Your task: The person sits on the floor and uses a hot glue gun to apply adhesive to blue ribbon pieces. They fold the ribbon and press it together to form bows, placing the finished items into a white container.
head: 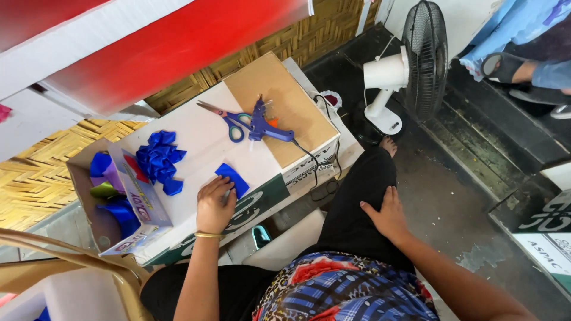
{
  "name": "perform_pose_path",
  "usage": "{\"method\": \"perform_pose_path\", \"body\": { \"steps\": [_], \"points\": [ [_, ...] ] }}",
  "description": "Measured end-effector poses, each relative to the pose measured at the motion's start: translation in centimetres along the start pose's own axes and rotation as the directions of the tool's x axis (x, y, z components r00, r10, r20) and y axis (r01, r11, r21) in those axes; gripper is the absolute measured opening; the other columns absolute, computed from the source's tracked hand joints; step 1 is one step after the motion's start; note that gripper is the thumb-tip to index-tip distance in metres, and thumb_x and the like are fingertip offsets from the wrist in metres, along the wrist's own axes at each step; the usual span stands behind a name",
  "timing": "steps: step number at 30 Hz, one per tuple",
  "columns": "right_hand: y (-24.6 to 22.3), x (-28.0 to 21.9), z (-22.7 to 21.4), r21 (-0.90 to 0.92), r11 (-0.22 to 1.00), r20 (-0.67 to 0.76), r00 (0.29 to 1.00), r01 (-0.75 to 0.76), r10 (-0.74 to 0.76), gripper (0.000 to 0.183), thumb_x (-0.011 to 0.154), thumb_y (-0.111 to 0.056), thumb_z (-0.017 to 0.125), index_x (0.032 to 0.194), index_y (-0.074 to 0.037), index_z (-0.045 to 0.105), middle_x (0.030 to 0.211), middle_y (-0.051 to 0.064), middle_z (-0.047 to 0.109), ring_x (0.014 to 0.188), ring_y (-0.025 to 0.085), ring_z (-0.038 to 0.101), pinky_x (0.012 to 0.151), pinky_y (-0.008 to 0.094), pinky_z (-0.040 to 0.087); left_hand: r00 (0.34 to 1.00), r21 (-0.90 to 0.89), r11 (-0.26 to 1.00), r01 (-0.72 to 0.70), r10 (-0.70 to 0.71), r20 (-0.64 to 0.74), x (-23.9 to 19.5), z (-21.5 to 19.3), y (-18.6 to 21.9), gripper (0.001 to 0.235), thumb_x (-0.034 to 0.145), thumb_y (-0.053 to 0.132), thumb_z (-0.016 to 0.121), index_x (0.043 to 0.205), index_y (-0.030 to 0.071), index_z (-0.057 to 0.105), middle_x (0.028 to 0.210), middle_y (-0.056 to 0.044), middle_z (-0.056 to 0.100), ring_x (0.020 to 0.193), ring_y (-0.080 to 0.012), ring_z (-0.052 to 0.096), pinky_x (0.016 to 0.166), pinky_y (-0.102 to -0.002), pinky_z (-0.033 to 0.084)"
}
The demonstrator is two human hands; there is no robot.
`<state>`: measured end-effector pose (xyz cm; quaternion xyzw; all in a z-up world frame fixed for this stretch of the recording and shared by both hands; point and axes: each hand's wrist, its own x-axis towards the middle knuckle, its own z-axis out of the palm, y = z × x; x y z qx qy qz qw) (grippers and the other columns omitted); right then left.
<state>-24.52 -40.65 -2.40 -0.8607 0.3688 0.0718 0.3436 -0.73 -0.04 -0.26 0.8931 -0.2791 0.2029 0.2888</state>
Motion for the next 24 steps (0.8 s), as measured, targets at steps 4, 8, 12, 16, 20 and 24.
{"method": "perform_pose_path", "body": {
  "steps": [4,8,12,16,20,24],
  "points": [
    [0.9,0.7,0.4,-0.019,1.000,0.007,1.000,-0.015,0.015,0.120,0.085,-0.078,0.058,0.160,0.008,0.024,0.167,0.030,0.021,0.148,0.052,0.032,0.117,0.064,0.034,1.000,0.005,1.000,-0.004,0.004,-0.002,-0.1,0.1,-0.1,0.018,0.081,0.017,0.079,0.099,0.019,0.082,0.109,-0.002,0.079,0.114,-0.0243,0.071,0.101,-0.040,0.050],
    [2.1,1.4,0.5,-0.086,0.996,-0.002,0.999,-0.034,0.034,0.122,0.085,-0.083,0.053,0.161,0.006,0.022,0.168,0.028,0.020,0.151,0.049,0.030,0.115,0.065,0.035,1.000,-0.004,1.000,0.004,-0.004,0.004,0.0,0.2,-0.2,0.018,0.082,0.016,0.079,0.099,0.018,0.082,0.109,-0.003,0.079,0.114,-0.0253,0.071,0.102,-0.040,0.050],
    [2.8,1.3,0.4,-0.080,0.996,-0.017,0.999,-0.033,0.032,0.125,0.084,-0.085,0.053,0.161,0.007,0.021,0.168,0.028,0.019,0.150,0.050,0.029,0.115,0.065,0.034,1.000,-0.003,1.000,0.010,-0.010,-0.001,-0.1,0.3,-0.4,0.018,0.082,0.017,0.079,0.099,0.019,0.082,0.109,-0.002,0.079,0.114,-0.0243,0.071,0.102,-0.040,0.050],
    [2.8,0.9,0.4,-0.069,0.996,-0.013,0.998,-0.057,0.056,0.124,0.084,-0.083,0.054,0.162,0.007,0.019,0.168,0.028,0.017,0.151,0.050,0.028,0.115,0.065,0.034,1.000,-0.007,1.000,0.006,-0.006,-0.004,-0.1,0.2,-0.3,0.018,0.082,0.017,0.079,0.099,0.019,0.082,0.109,-0.002,0.079,0.114,-0.0241,0.071,0.102,-0.040,0.050],
    [1.5,0.3,-0.2,-0.042,0.998,-0.012,0.999,-0.051,0.051,0.125,0.084,-0.082,0.055,0.162,0.007,0.017,0.169,0.028,0.016,0.151,0.050,0.028,0.115,0.065,0.034,1.000,-0.017,1.000,0.005,-0.005,-0.002,0.1,0.1,-0.2,0.018,0.082,0.016,0.078,0.099,0.018,0.082,0.108,-0.003,0.079,0.113,-0.0250,0.072,0.101,-0.040,0.051],
    [0.4,-0.2,-0.5,0.007,0.998,-0.003,0.998,-0.062,0.062,0.122,0.085,-0.077,0.059,0.162,0.006,0.014,0.169,0.028,0.013,0.151,0.049,0.027,0.116,0.065,0.033,1.000,-0.023,1.000,0.010,-0.010,0.004,0.1,-0.1,0.1,0.019,0.082,0.015,0.078,0.101,0.017,0.083,0.109,-0.004,0.079,0.114,-0.0267,0.072,0.101,-0.041,0.051]
  ]
}}
